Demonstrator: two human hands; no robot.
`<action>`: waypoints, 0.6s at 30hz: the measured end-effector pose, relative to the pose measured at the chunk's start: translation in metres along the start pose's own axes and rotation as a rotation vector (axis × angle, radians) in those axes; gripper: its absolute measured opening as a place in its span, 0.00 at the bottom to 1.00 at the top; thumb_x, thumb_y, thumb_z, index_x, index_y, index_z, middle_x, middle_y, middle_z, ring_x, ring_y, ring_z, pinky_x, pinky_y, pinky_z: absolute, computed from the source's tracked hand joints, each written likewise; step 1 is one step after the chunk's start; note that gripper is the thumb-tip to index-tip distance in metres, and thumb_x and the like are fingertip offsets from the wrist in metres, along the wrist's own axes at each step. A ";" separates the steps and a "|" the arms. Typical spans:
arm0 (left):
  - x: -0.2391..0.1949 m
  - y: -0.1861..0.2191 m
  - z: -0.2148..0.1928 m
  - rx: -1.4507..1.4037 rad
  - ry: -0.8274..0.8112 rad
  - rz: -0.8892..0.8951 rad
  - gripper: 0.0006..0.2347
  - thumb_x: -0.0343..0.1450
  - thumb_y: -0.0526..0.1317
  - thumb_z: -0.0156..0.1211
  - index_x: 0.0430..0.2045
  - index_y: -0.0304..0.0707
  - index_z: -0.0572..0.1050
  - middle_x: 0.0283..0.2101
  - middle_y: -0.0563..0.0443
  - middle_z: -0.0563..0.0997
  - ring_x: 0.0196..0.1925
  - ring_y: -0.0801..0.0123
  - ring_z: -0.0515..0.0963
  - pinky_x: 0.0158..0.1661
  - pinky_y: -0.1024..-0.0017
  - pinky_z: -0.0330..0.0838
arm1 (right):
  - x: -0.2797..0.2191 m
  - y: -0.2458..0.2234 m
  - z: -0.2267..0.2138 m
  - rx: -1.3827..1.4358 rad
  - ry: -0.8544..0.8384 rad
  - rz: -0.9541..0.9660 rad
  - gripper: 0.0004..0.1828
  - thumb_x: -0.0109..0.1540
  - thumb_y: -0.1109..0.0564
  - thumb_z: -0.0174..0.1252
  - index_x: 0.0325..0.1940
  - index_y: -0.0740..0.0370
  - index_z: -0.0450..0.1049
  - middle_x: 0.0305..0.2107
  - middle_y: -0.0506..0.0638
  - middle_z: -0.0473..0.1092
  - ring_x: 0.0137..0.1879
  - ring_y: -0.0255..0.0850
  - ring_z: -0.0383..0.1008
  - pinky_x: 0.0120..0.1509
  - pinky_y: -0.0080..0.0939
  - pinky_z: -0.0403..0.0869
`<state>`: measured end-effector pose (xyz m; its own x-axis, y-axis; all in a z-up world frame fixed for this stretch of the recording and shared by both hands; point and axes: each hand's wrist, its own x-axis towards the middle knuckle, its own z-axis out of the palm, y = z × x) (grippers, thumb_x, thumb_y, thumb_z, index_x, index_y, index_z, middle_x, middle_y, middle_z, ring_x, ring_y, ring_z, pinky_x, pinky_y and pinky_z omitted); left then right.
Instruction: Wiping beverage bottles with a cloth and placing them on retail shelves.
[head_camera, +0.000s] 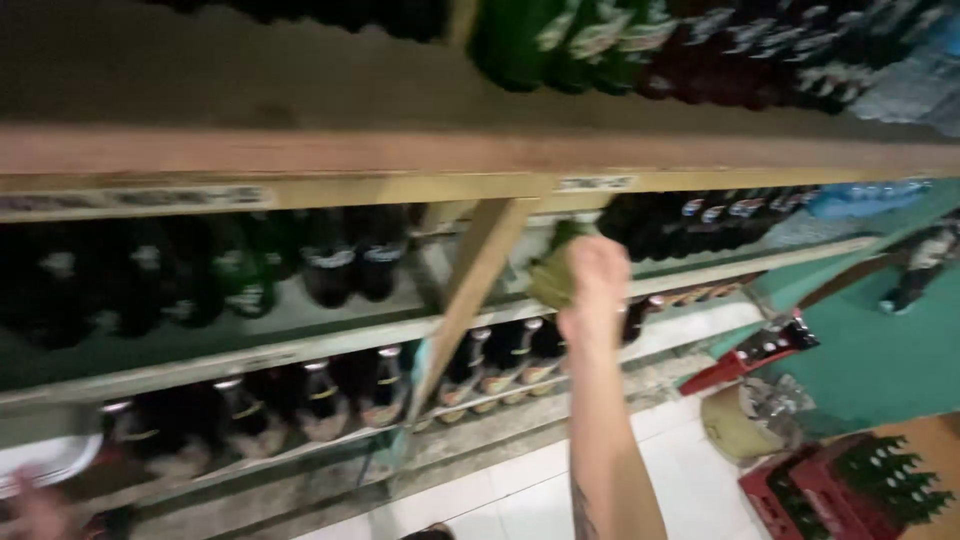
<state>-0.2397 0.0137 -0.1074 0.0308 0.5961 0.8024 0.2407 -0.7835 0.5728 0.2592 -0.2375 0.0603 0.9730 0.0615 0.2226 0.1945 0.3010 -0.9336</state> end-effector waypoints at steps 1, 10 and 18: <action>0.016 0.016 0.022 -0.007 0.022 0.031 0.18 0.76 0.23 0.73 0.58 0.13 0.72 0.57 0.19 0.69 0.59 0.28 0.71 0.61 0.41 0.59 | 0.009 0.012 0.010 0.001 0.002 -0.005 0.17 0.56 0.57 0.68 0.48 0.47 0.74 0.41 0.46 0.69 0.47 0.42 0.72 0.53 0.43 0.70; 0.018 0.190 0.255 -0.103 -0.019 0.286 0.21 0.63 0.29 0.71 0.51 0.34 0.79 0.50 0.41 0.72 0.52 0.43 0.73 0.58 0.54 0.66 | 0.074 0.178 0.057 -1.354 -1.047 -0.362 0.13 0.58 0.52 0.62 0.43 0.57 0.83 0.39 0.58 0.80 0.52 0.56 0.81 0.53 0.52 0.77; -0.010 0.225 0.336 -0.220 0.076 0.203 0.13 0.77 0.36 0.43 0.51 0.28 0.68 0.50 0.37 0.63 0.51 0.41 0.68 0.59 0.54 0.63 | 0.318 0.344 -0.101 -1.713 -0.817 -0.143 0.43 0.65 0.52 0.51 0.83 0.46 0.43 0.77 0.52 0.47 0.68 0.59 0.70 0.70 0.63 0.72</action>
<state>0.1403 -0.1093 -0.0434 -0.0178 0.4151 0.9096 0.0211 -0.9094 0.4154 0.6477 -0.2111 -0.2182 0.7521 0.6504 -0.1064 0.6524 -0.7576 -0.0203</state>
